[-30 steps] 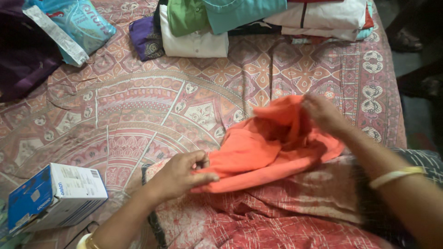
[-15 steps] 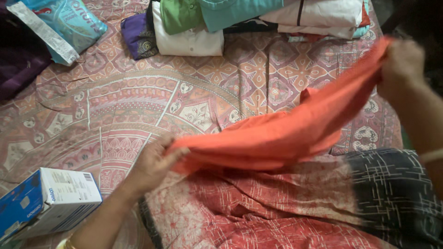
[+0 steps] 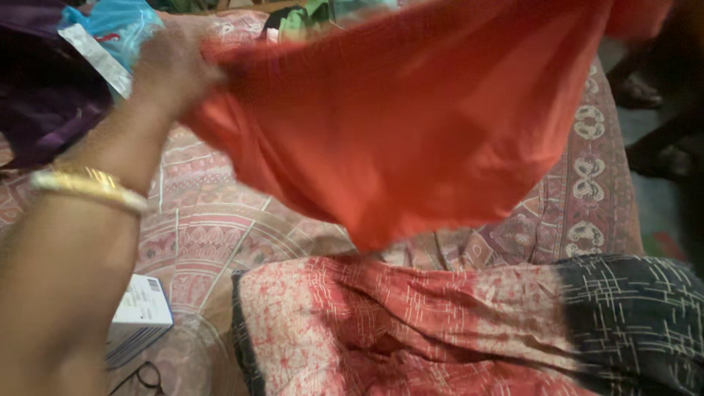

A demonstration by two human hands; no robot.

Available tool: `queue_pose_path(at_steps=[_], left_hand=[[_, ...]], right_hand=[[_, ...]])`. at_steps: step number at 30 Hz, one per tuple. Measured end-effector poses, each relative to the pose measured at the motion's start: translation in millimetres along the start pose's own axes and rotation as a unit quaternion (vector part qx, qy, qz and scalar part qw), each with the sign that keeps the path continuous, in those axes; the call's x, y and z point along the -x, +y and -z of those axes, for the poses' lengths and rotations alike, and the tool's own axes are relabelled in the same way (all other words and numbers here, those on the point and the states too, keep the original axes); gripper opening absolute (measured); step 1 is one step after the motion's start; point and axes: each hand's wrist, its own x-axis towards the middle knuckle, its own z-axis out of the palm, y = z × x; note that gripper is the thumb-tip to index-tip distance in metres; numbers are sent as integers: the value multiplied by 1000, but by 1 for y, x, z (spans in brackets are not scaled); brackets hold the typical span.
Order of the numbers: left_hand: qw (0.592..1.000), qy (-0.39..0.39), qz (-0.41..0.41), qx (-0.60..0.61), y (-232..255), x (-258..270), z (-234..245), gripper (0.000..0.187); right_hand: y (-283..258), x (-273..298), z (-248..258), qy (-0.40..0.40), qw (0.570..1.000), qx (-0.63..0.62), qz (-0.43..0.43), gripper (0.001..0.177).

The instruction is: The person folds a green shirt, then a teal shirt, and finally an orange shirt on a bed. Each garment is smoothed, folded in half, and then folded again into a compact stack.

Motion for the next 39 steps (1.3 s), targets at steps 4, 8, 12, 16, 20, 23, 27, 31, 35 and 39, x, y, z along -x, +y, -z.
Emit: queue_pose_path(at_steps=[4,8,12,16,20,23,27,31,35,39], left_hand=[[997,77,-20,-1,-12,38,-5,43],[978,204,-45,12,-24,59,1,37],[911,378,-139,83,-5,72,-40,34],[958,196,-27,208,41,124,-139,27],[970,-37,38,238,49,144,-189,47],[958,-89,53,266,48,141,-192,62],[938,-189,94,275,41,137,-193,52],[920,-245,73,298,26,134,-218,58],[875,-313,89,359,10,119,-258,70],[887,-347,121,280,14,98,-301,82]], right_hand=[[-7,20,16,2,1000,-1,1,25],[-4,42,21,0,1000,-3,2,27],[11,54,28,-4,1000,14,-15,28],[20,53,29,-29,997,65,-33,30],[16,45,27,-84,980,175,-42,32],[21,45,29,-108,949,290,-58,35],[33,32,31,-117,947,287,-82,37],[44,17,33,-127,943,289,-107,42],[28,1,15,-207,886,402,-100,42],[9,4,-30,-336,638,688,-83,42]])
